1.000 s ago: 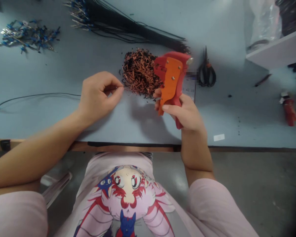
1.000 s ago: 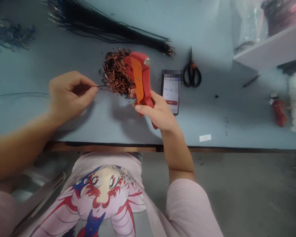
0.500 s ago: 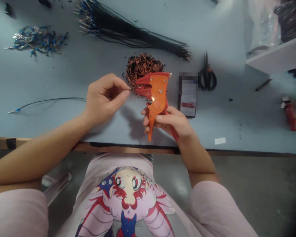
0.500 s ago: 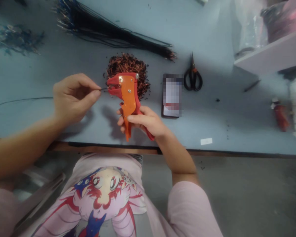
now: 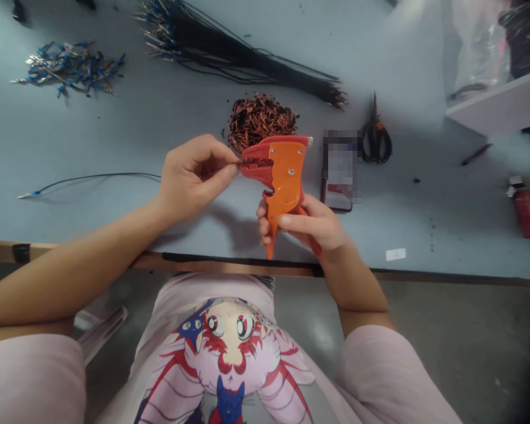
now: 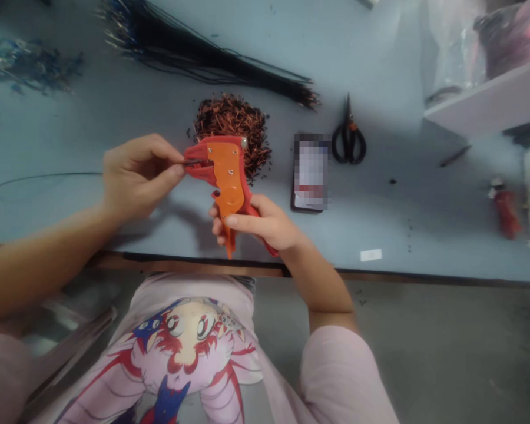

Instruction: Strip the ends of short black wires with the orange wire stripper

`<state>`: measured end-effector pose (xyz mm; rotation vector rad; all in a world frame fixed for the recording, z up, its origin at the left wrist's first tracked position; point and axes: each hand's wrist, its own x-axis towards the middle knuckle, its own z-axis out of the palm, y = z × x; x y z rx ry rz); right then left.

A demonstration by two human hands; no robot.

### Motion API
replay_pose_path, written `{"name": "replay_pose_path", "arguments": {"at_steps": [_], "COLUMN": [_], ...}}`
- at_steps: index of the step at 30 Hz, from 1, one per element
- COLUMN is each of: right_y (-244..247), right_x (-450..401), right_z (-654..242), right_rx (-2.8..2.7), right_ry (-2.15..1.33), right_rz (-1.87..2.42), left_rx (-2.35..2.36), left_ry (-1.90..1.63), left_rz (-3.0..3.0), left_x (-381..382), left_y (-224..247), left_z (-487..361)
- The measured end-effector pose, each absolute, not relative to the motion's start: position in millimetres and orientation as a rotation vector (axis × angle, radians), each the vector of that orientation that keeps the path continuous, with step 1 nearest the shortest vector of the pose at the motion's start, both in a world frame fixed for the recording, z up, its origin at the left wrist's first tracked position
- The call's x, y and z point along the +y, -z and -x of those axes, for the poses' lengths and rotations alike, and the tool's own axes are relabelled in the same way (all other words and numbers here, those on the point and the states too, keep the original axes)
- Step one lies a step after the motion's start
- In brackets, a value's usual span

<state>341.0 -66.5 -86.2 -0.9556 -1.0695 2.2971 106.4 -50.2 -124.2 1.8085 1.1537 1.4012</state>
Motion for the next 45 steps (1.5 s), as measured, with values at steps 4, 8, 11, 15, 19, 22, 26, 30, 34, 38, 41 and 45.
{"name": "replay_pose_path", "arguments": {"at_steps": [4, 8, 11, 15, 19, 22, 26, 30, 34, 38, 41, 45], "right_y": [87.6, 86.8, 86.1, 88.0, 90.4, 89.9, 89.6, 90.2, 87.2, 84.5, 84.8, 84.7], "right_x": [-66.3, -65.5, -66.3, -68.6, -69.7, -70.2, -69.7, -64.8, -59.3, -59.5, -63.9, -71.1], "right_z": [-340.1, -339.5, -338.0, -334.3, -331.9, -330.7, -329.5, -334.5, -345.7, -348.1, -341.5, -331.1], "right_rx": [-1.096, -1.122, -1.135, -1.164, -1.212, -1.218, -1.175, -1.217, -1.3, -1.313, -1.425, -1.575], "right_ry": [-2.283, -2.258, -2.256, -2.241, -2.234, -2.231, -2.232, -2.227, -2.094, -1.785, -1.589, -1.457], "right_rz": [0.945, 0.969, 1.001, 1.013, 0.982, 0.999, 0.985, 0.95, 0.957, 1.106, 1.225, 1.213], "left_rx": [1.178, 1.179, 1.198, 1.236, 1.243, 1.231, 1.303, 1.314, 1.368, 1.258, 1.174, 1.111], "left_ry": [-1.386, -1.425, -1.417, -1.402, -1.407, -1.463, -1.409, -1.414, -1.443, -1.54, -1.497, -1.388], "left_rz": [-1.812, -1.794, -1.801, -1.818, -1.834, -1.839, -1.848, -1.843, -1.93, -2.229, -2.463, -2.673], "left_x": [-50.6, -50.7, -50.7, -51.1, -52.0, -52.8, -53.6, -52.6, -52.7, -57.5, -64.1, -70.2], "left_y": [122.5, 120.6, 119.3, 117.7, 118.4, 120.5, 123.0, 123.5, 121.7, 121.3, 121.9, 122.4], "left_z": [-106.7, -107.8, -108.0, -107.9, -108.5, -109.4, -110.3, -110.7, -110.2, -111.9, -115.7, -120.6]}}
